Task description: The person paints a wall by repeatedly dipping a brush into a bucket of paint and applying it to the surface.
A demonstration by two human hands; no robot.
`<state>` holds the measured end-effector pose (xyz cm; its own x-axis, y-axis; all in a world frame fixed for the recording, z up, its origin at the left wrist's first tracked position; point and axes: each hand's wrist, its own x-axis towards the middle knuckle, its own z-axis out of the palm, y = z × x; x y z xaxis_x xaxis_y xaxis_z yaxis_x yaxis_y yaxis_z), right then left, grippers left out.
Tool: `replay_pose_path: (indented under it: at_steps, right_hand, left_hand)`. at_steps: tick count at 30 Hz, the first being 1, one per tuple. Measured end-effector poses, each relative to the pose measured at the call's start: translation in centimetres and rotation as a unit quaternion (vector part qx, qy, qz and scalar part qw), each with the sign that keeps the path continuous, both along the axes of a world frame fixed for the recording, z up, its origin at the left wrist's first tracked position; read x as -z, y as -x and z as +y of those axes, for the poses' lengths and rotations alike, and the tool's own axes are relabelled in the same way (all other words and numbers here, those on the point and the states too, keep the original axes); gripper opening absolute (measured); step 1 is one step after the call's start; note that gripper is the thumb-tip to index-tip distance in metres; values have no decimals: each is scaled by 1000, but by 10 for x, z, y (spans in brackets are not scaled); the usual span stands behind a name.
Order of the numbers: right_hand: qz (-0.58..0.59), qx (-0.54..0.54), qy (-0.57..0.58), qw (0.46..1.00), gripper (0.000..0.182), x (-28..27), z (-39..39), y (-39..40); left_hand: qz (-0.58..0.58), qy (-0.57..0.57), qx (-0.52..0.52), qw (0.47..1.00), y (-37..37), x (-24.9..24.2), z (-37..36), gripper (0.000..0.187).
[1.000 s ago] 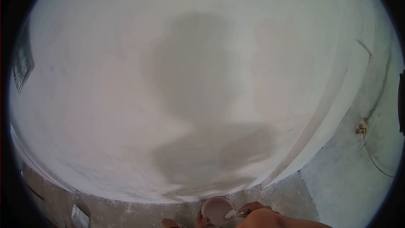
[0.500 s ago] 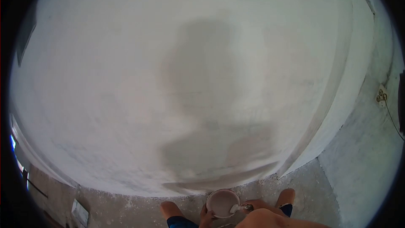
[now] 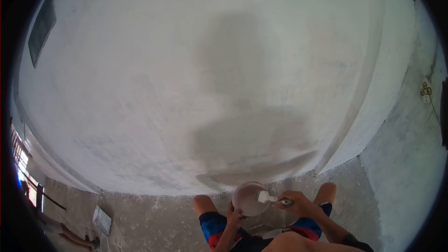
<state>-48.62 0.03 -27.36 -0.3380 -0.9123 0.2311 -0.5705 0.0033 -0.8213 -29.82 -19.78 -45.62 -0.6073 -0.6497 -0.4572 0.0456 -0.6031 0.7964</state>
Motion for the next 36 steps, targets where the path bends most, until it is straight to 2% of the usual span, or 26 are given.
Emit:
replay_pose_path:
  at_steps: [4, 6, 8, 13, 15, 19, 22, 24, 25, 27, 28, 30, 34, 36]
  right_hand:
    - [7, 24, 23, 999, 19, -6, 1, -1]
    - [8, 38, 27, 999, 20, -14, 3, -4]
    - [-27, 77, 33, 996, 22, -26, 7, -10]
    - [-1, 62, 21, 998, 24, -42, 18, -19]
    - [16, 52, 14, 998, 25, -47, 21, -21]
    - [51, 20, 36, 998, 27, -43, 28, -21]
    - [54, 13, 36, 998, 29, -46, 28, -25]
    - [59, 10, 31, 998, 30, -57, 21, -23]
    - [50, 11, 58, 997, 30, -59, 16, -24]
    - [38, 15, 79, 996, 30, -56, 13, -28]
    - [16, 22, 72, 997, 29, -52, 12, -30]
    - [-7, 29, 65, 997, 29, -39, 9, -29]
    - [-23, 45, 66, 997, 26, 23, 4, -27]
    - [-22, 49, 82, 995, 26, 27, 2, -27]
  left_hand:
    - [41, -23, -19, 999, 4, -31, 0, 75]
    - [49, 0, -6, 999, 6, -42, -3, 75]
    - [53, 5, -9, 999, 5, -53, -5, 75]
    - [72, 20, -16, 997, 6, -64, -10, 76]
    - [46, 34, -8, 998, 8, -68, -13, 77]
    - [43, 53, 2, 998, 9, -61, -27, 77]
    - [36, 26, -3, 999, 1, -48, -36, 76]
    - [47, 114, 31, 992, 5, -25, -57, 75]
    - [44, 110, 35, 992, 4, -17, -67, 75]
    - [45, 190, 89, 977, 4, -15, -77, 74]
    - [43, 187, 91, 977, 5, -12, -79, 74]
    - [95, 105, 65, 988, 6, -9, -81, 74]
    - [78, 84, 73, 991, 9, -2, -78, 75]
    - [37, 22, 58, 997, 9, -12, -69, 77]
